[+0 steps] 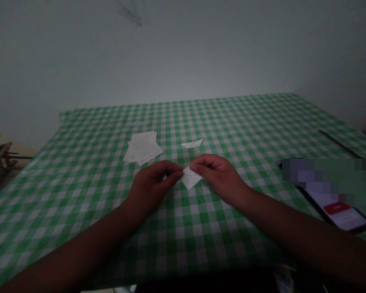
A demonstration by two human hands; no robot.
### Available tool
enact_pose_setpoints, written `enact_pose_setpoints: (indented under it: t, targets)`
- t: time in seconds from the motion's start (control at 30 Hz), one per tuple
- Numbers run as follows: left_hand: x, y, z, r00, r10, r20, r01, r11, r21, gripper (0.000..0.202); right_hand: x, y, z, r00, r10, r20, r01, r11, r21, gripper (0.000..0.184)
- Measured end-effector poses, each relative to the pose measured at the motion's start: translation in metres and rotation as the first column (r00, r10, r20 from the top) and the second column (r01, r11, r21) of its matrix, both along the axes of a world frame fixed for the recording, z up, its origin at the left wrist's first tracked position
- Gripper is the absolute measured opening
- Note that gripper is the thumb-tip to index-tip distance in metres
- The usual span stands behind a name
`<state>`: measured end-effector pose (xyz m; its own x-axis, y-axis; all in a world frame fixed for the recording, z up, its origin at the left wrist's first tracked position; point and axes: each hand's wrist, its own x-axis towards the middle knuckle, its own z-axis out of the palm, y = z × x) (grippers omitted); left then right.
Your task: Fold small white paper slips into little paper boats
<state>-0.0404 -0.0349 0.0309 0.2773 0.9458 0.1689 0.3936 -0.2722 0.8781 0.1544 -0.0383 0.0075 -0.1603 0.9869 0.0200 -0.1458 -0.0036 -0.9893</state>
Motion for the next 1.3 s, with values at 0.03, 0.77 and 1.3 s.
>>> enact_pose_setpoints:
  t: [0.03,0.77,1.3]
  targets:
    - [0.000,0.000,-0.001,1.000,0.004,0.027,-0.003,0.999,-0.043,0.008,0.000,0.000,0.000,1.000,-0.003,-0.004,0.003,1.000,0.001,0.014]
    - [-0.002,0.000,-0.010,0.974,0.000,0.228,0.039,0.985,-0.167,0.014,-0.001,-0.003,0.003,0.998,-0.028,0.053,0.025,0.999,0.041,0.013]
    - [0.001,-0.003,0.001,0.989,-0.105,-0.101,0.108,0.994,0.028,0.009,-0.002,-0.007,0.001,0.977,-0.022,0.213,-0.019,0.982,0.190,0.014]
